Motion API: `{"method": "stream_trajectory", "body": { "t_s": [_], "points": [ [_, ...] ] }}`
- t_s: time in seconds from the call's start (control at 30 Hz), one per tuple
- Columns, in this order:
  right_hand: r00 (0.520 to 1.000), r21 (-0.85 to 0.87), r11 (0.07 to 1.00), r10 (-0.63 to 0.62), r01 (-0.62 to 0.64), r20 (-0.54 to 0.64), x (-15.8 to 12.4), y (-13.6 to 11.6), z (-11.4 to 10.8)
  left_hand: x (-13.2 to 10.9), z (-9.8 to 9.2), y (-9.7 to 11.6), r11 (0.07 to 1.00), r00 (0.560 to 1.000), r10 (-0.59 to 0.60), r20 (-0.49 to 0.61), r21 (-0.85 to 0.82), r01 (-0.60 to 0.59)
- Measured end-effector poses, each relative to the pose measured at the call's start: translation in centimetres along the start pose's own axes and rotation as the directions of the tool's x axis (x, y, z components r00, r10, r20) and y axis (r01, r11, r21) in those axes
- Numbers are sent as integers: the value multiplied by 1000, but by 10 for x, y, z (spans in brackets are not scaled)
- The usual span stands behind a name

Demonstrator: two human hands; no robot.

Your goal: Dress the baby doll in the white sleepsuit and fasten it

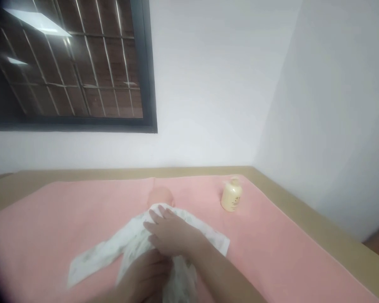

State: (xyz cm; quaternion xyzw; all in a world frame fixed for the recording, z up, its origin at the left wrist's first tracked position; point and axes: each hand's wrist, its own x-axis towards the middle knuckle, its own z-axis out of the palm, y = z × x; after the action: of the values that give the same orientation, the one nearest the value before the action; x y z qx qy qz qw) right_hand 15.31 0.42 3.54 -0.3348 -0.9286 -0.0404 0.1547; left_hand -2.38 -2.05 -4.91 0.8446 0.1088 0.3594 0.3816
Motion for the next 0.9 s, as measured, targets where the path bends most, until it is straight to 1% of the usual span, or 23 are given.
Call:
{"method": "stream_trajectory", "body": {
  "t_s": [0.07,0.13,0.2,0.27,0.3,0.37,0.4,0.43,0.5,0.57,0.67,0.73,0.8,0.9],
  "points": [
    [996,13,996,-90,90,7,1,-6,-2,0,-1,-6,994,997,74,37,84,-77],
    [993,56,992,-115,114,13,8,-8,-1,1,-3,-10,969,986,157,61,181,-166],
    [998,111,992,-63,60,23,16,-1,1,2,-4,-10,923,963,249,99,276,-267],
    [997,182,982,28,-39,67,18,12,3,3,-8,-6,837,919,361,159,380,-394],
    [992,217,972,73,-93,99,17,19,3,4,-9,-3,792,898,401,184,422,-440],
    [977,264,946,148,-186,156,11,31,0,6,-13,2,701,866,445,228,513,-496],
    [969,269,938,174,-218,176,6,34,-2,6,-14,5,665,859,452,243,549,-505],
    [963,261,935,195,-240,188,2,35,-5,7,-14,6,649,859,448,248,570,-503],
    [963,221,948,191,-231,188,-5,29,-12,8,-14,7,640,858,448,250,580,-503],
    [980,177,975,106,-135,165,-5,16,-16,9,-13,4,656,860,453,235,565,-500],
    [989,136,988,-82,66,119,5,-6,-13,8,-11,-1,694,879,435,194,550,-465],
    [989,132,985,-123,111,86,13,-13,-4,7,-10,-1,703,889,418,189,553,-448],
    [996,150,986,-79,71,46,19,-9,5,7,-11,2,698,888,412,205,555,-452],
    [998,227,972,49,-56,34,19,9,13,7,-13,10,677,883,403,241,570,-465]
  ]
}}
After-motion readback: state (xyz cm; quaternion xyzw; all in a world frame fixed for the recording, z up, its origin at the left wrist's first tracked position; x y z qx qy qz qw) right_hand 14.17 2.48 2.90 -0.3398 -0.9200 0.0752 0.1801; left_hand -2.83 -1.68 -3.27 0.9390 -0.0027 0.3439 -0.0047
